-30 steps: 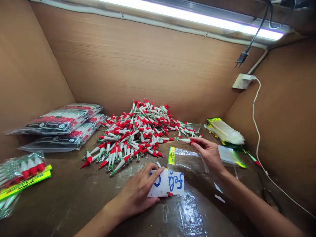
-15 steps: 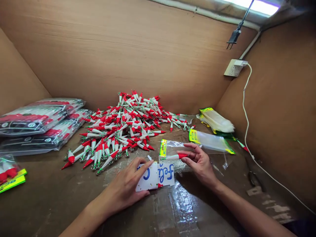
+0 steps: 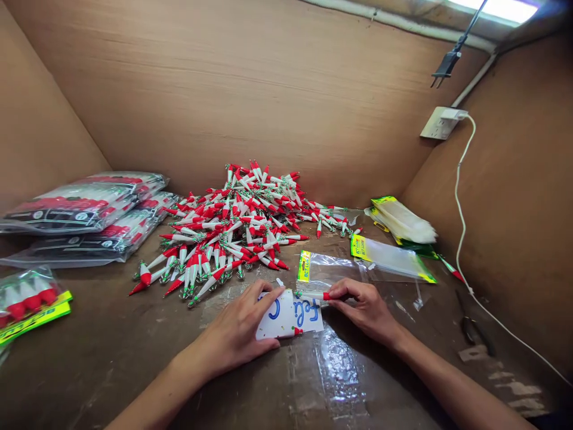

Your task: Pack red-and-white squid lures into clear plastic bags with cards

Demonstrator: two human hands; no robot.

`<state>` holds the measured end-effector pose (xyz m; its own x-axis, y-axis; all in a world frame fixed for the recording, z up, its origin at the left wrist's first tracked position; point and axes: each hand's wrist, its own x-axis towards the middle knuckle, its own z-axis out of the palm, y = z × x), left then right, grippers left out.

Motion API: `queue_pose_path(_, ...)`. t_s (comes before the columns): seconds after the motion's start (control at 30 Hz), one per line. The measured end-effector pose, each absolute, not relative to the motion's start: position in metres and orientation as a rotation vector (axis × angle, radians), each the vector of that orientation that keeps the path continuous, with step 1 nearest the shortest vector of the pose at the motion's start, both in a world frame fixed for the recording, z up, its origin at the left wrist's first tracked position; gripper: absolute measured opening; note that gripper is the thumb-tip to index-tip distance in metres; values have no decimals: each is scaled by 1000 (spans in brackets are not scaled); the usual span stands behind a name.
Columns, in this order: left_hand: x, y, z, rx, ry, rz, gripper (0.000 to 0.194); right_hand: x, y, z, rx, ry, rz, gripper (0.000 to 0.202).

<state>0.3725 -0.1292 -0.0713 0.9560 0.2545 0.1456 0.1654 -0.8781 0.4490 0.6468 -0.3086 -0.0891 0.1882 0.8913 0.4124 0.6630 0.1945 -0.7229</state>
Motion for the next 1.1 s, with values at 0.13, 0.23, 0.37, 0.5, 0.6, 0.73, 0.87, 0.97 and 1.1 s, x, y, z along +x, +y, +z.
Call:
queue_pose_path(0.13,372,-130,-72,2649,333,279,93,647,-312,-90,-1411,-1695,5,15)
queue_pose_path(0.23,371,-131,-71,2649,344,282,94,648,-317,-94,-1362,-1797,-142,25)
queue_pose_path(0.37,371,-132,-67,2649,339,279,92,648,-321,-97,-1307,-1879,-191,31)
queue_pose_path(0.5,370,-132,-67,2654,337,282,93,646,-318,-97,-1391,-1808,-44,22)
queue_pose_path(0.6,370,-131,-70,2657,320,288,95,648,-311,-97,-1614,-1490,271,6)
queue_pose_path(0.73,370,-130,-70,2655,327,287,96,654,-302,-97,-1649,-1035,770,25)
queue_pose_path(0.87,371,-131,-69,2646,330,289,94,659,-299,-92,-1584,-797,940,32)
queue_pose_path(0.97,370,-131,-71,2643,338,282,94,662,-300,-91,-1497,-690,992,33)
queue_pose_path(1.1,371,-129,-72,2634,332,287,95,665,-302,-93,-1395,-628,1163,33)
